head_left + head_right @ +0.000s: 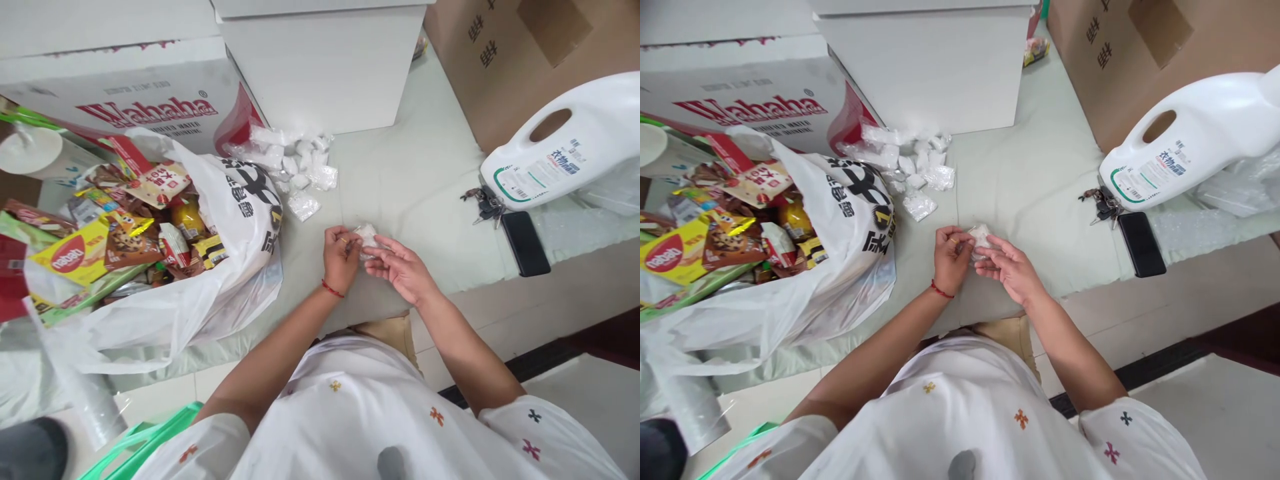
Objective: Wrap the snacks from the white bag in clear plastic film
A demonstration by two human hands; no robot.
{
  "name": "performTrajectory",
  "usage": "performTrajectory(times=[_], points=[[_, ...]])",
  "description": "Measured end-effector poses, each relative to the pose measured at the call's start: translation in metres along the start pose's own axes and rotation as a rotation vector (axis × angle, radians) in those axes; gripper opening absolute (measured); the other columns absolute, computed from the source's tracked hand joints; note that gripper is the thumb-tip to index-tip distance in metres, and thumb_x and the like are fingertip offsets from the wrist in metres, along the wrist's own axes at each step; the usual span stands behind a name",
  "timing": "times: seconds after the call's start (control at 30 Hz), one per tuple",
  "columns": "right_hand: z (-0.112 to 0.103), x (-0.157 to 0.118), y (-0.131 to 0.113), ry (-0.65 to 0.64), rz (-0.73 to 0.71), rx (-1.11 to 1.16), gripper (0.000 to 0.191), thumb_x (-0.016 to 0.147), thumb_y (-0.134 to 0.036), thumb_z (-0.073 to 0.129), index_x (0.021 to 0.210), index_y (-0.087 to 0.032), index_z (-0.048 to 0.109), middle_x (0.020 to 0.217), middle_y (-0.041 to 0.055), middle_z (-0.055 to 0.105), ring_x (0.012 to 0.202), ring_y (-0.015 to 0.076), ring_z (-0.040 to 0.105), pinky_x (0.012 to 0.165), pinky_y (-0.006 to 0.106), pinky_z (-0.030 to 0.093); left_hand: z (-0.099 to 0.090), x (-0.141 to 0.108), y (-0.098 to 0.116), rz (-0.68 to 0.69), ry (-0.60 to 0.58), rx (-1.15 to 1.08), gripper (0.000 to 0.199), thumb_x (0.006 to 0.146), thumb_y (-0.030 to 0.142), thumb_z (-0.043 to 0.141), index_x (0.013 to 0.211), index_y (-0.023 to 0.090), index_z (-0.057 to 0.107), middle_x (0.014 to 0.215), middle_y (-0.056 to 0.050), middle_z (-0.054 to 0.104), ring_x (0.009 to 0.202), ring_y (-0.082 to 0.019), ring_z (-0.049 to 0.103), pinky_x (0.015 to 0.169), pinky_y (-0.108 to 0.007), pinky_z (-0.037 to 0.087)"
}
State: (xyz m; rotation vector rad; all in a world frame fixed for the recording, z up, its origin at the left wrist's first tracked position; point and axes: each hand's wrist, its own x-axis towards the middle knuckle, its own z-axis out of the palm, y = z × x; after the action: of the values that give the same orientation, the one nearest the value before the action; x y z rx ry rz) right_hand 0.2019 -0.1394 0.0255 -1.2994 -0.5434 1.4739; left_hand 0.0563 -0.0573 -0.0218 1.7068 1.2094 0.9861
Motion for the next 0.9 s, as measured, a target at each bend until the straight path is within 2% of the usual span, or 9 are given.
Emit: performTrajectory(times=[0.07, 0.13, 0.23, 0.3, 0.43, 0.53, 0.67, 0.8, 0.9], points=[[-0.01, -0.003, -0.001, 0.045, -0.171, -0.339, 0.04, 0.097, -0.041, 0.06, 0.133, -0.026, 0.064, 0.12, 0.01, 0.075, 0.093, 0.0225, 0.075, 0.086, 0.046, 0.064, 0.001, 0.004, -0.006, 0.024, -0.013, 0.05, 0.014, 0.095, 0.027, 0.057, 0.096, 0.02, 0.069, 0.118, -0.01, 0.054, 0.114, -0.023, 0.058, 0.101, -0.041, 0.051], [-0.022, 0.002, -0.005, 0.036, -0.425, -0.793, 0.039, 0.1, -0.029, 0.051, 0.136, -0.028, 0.064, 0.135, 0.0103, 0.069, 0.117, 0.0272, 0.069, 0.1, 0.052, 0.058, 0.0, 0.007, -0.01, 0.053, -0.05, 0.049, 0.014, 0.094, 0.025, 0.058, 0.095, 0.021, 0.071, 0.119, -0.01, 0.055, 0.114, -0.023, 0.058, 0.1, -0.04, 0.052], [-0.033, 0.024, -0.012, -0.224, -0.707, -1.254, 0.057, 0.093, -0.007, 0.047, 0.144, -0.029, 0.06, 0.157, 0.0065, 0.051, 0.149, 0.0275, 0.041, 0.12, 0.056, 0.039, -0.003, 0.011, -0.011, 0.065, -0.036, 0.023, 0.013, 0.091, 0.026, 0.061, 0.099, 0.02, 0.07, 0.117, -0.01, 0.056, 0.111, -0.022, 0.06, 0.096, -0.038, 0.053], [-0.034, 0.04, -0.016, -0.361, -0.771, -1.323, 0.062, 0.089, -0.003, 0.046, 0.146, -0.027, 0.058, 0.157, 0.0069, 0.052, 0.149, 0.0254, 0.04, 0.121, 0.053, 0.038, -0.006, 0.011, -0.009, 0.067, 0.003, 0.005, 0.015, 0.092, 0.029, 0.061, 0.1, 0.02, 0.069, 0.116, -0.01, 0.059, 0.109, -0.022, 0.06, 0.097, -0.037, 0.052], [-0.029, 0.054, -0.024, -0.314, -0.721, -1.213, 0.044, 0.096, -0.022, 0.053, 0.139, -0.027, 0.062, 0.138, 0.0091, 0.067, 0.128, 0.0271, 0.057, 0.108, 0.049, 0.048, -0.018, 0.006, 0.003, 0.055, -0.148, -0.236, 0.037, 0.102, 0.048, 0.047, 0.109, 0.02, 0.069, 0.111, -0.01, 0.069, 0.109, -0.022, 0.064, 0.101, -0.037, 0.048], [-0.02, 0.048, -0.023, -0.162, -0.571, -0.95, 0.042, 0.096, -0.048, 0.061, 0.13, -0.025, 0.064, 0.115, 0.0068, 0.074, 0.104, 0.0248, 0.066, 0.093, 0.041, 0.054, -0.022, -0.003, 0.014, -0.008, -0.293, -0.349, 0.05, 0.091, 0.062, 0.062, 0.117, 0.02, 0.065, 0.106, -0.008, 0.07, 0.1, -0.023, 0.065, 0.094, -0.035, 0.049], [0.003, 0.038, -0.004, 0.087, -0.391, -0.519, 0.054, 0.092, -0.071, 0.055, 0.116, -0.024, 0.064, 0.097, 0.0037, 0.074, 0.089, 0.0213, 0.068, 0.081, 0.033, 0.056, -0.011, -0.011, 0.017, -0.136, -0.161, -0.286, 0.043, 0.088, 0.063, 0.067, 0.093, 0.021, 0.058, 0.078, 0.001, 0.06, 0.073, -0.017, 0.056, 0.074, -0.03, 0.047], [0.024, 0.031, 0.02, 0.172, -0.324, -0.363, 0.057, 0.094, -0.074, 0.047, 0.12, -0.025, 0.063, 0.113, 0.0063, 0.073, 0.104, 0.0224, 0.068, 0.088, 0.033, 0.056, 0.002, -0.012, 0.012, -0.224, -0.005, -0.419, 0.044, 0.093, 0.064, 0.059, 0.096, 0.021, 0.06, 0.094, -0.003, 0.066, 0.092, -0.019, 0.062, 0.085, -0.031, 0.049], [0.028, 0.026, 0.027, 0.175, -0.285, -0.319, 0.053, 0.089, -0.067, 0.061, 0.12, -0.023, 0.061, 0.113, 0.0061, 0.072, 0.098, 0.0206, 0.067, 0.084, 0.032, 0.056, -0.001, -0.008, 0.014, -0.314, -0.034, -0.616, 0.05, 0.092, 0.068, 0.058, 0.102, 0.02, 0.065, 0.105, -0.007, 0.07, 0.103, -0.021, 0.065, 0.092, -0.033, 0.051]])
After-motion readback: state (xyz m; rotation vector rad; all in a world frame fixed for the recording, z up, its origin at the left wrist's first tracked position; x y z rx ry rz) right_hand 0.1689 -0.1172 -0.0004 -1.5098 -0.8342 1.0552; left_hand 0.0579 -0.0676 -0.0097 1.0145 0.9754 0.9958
